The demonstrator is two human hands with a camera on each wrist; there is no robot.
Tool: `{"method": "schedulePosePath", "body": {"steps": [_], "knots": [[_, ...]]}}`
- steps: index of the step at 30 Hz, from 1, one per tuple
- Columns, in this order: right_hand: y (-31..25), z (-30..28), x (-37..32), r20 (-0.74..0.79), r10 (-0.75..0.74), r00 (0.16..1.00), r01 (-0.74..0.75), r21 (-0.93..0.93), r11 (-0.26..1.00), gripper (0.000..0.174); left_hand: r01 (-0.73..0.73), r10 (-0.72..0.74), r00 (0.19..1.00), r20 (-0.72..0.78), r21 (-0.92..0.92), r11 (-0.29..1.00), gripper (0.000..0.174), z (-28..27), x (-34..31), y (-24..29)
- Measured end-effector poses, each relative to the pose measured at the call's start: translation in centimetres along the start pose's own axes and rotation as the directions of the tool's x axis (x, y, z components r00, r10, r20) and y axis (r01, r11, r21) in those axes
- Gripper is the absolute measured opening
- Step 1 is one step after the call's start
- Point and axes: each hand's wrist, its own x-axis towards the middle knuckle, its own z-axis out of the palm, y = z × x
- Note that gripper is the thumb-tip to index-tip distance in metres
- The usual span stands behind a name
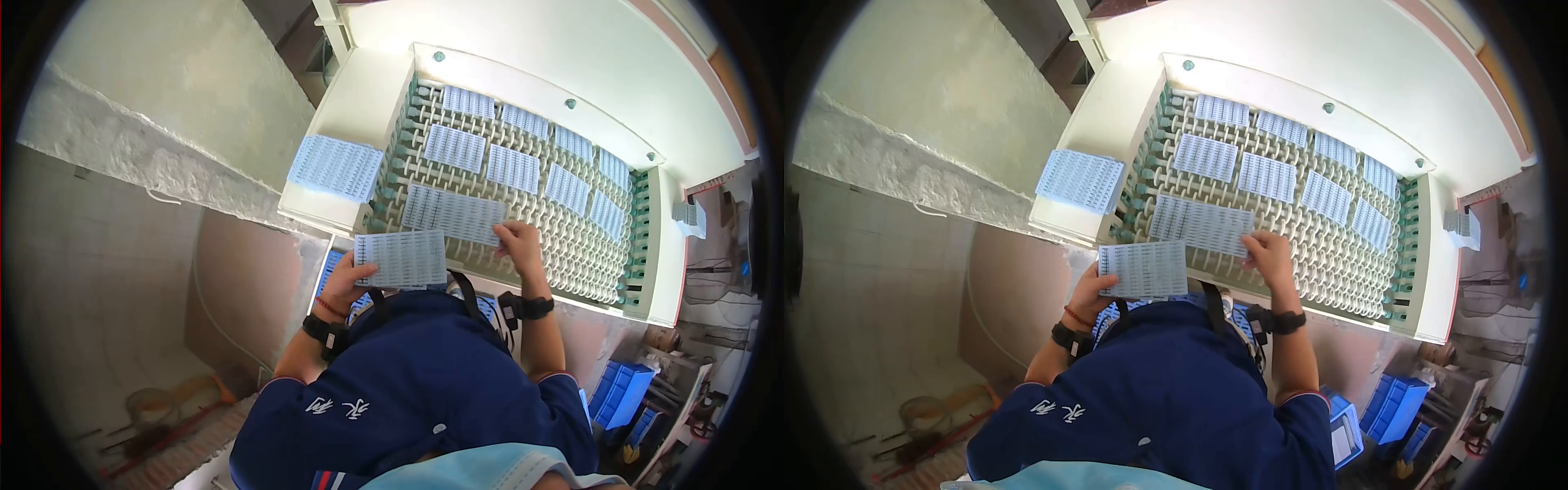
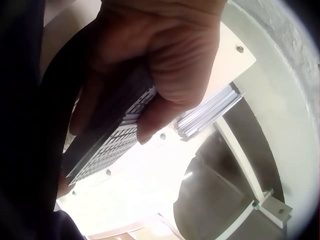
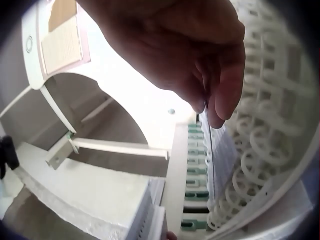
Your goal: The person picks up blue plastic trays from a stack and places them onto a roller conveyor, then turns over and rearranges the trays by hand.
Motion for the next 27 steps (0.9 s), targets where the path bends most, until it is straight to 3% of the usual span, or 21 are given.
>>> {"method": "schedulePosePath", "body": {"steps": [3, 5, 6, 8, 9, 10, 11, 12, 14, 15, 17, 21, 24, 27], "knots": [[0.8, -3.2, -1.5, -0.138, -0.017, 0.990, 0.018, -0.001, 1.000, 0.023, 0.006, -0.006, 1.000, 0.008, 0.009, 1.000, 0.042, 0.2, 1.0, -0.2], [1.7, -4.4, -2.1, -0.288, -0.068, 0.955, 0.006, -0.211, 0.977, 0.028, 0.000, -0.001, 1.000, 0.014, 0.029, 1.000, 0.042, 0.7, 1.9, -0.4], [2.1, -4.5, -2.5, -0.298, -0.066, 0.952, 0.002, -0.208, 0.978, 0.028, -0.012, 0.012, 1.000, 0.016, 0.048, 0.999, 0.042, 1.0, 2.4, -0.5], [2.4, -3.8, -3.4, -0.394, -0.341, 0.853, 0.154, -0.435, 0.887, 0.035, 0.025, -0.029, 0.997, 0.066, 0.057, 0.998, 0.041, 2.0, 3.5, -0.4], [0.8, -3.3, -4.2, -0.286, -0.126, 0.950, 0.041, -0.285, 0.958, 0.040, 0.056, -0.063, 0.992, 0.109, 0.065, 0.996, 0.040, 2.6, 4.0, -0.4], [0.1, -2.5, -4.7, -0.158, -0.049, 0.986, 0.033, -0.103, 0.994, 0.036, 0.070, -0.078, 0.990, 0.117, 0.071, 0.995, 0.040, 3.1, 4.4, -0.5], [1.3, -1.6, -4.5, -0.022, -0.130, 0.991, 0.131, 0.078, 0.988, 0.029, 0.086, -0.096, 0.989, 0.109, 0.094, 0.992, 0.039, 3.8, 5.0, -0.6], [0.6, -0.5, -4.9, 0.116, -0.083, 0.990, 0.064, 0.159, 0.985, 0.023, 0.101, -0.113, 0.988, 0.104, 0.116, 0.988, 0.038, 4.3, 5.6, -0.9], [1.1, -0.1, -5.0, 0.254, -0.051, 0.966, -0.001, 0.203, 0.979, 0.019, 0.100, -0.117, 0.986, 0.115, 0.144, 0.985, 0.037, 4.7, 6.6, -1.7], [1.2, -0.8, -5.0, 0.239, -0.054, 0.970, 0.004, 0.205, 0.979, 0.019, 0.106, -0.124, 0.986, 0.111, 0.157, 0.982, 0.037, 5.0, 7.0, -1.9], [1.7, -3.0, -5.0, 0.071, -0.092, 0.993, 0.079, 0.174, 0.982, 0.017, 0.111, -0.130, 0.985, 0.110, 0.167, 0.980, 0.036, 5.3, 7.2, -2.1], [3.5, -9.4, -5.7, -0.255, -0.008, 0.967, 0.067, 0.223, 0.973, 0.017, 0.093, -0.104, 0.990, 0.098, 0.114, 0.989, 0.035, 5.4, 6.7, -1.8], [5.4, -13.2, -5.1, -0.448, 0.039, 0.893, -0.030, 0.026, 0.999, 0.018, 0.097, -0.104, 0.991, 0.081, 0.085, 0.992, 0.037, 4.5, 6.4, -1.9], [8.1, -16.8, -4.7, -0.531, 0.039, 0.846, -0.091, -0.072, 0.993, 0.022, 0.093, -0.098, 0.991, 0.092, 0.058, 0.994, 0.039, 3.0, 6.2, -1.9]]}}
